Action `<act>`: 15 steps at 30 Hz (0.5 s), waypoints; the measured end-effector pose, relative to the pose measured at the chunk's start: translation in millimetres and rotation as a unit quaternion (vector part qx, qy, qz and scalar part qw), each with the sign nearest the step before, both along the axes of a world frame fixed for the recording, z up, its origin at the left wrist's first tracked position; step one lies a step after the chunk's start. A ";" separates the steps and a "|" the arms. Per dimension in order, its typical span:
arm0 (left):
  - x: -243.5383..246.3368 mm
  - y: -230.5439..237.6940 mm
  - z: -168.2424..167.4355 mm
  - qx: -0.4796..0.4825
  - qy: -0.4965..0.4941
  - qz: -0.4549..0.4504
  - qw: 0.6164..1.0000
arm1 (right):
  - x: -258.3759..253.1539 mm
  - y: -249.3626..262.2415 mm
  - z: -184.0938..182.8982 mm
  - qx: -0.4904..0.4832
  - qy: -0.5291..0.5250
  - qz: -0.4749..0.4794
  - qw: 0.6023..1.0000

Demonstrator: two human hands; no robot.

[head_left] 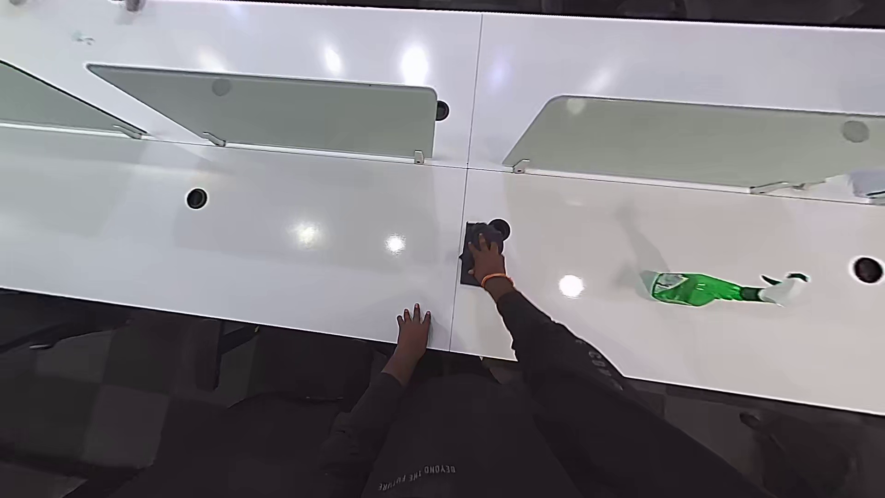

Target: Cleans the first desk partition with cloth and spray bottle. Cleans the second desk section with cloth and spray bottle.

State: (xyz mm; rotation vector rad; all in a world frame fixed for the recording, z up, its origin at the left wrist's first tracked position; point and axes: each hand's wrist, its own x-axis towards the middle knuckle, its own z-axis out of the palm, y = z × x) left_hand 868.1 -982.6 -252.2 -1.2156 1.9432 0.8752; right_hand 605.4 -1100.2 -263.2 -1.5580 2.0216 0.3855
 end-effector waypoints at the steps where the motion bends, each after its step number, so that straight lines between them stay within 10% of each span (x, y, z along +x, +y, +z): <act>1: 0.7 -2.7 0.8 0.010 -0.003 -0.003 1.000 | -2.1 -15.2 -2.2 -0.016 0.002 -0.003 1.000; 10: -1.8 -10.7 4.3 0.007 -0.017 -0.014 1.000 | -4.0 -25.6 6.3 -0.067 -0.003 -0.004 0.998; 15: -1.6 -6.8 2.5 0.000 -0.023 0.012 1.000 | 16.6 57.0 3.8 -0.006 -0.053 0.000 0.999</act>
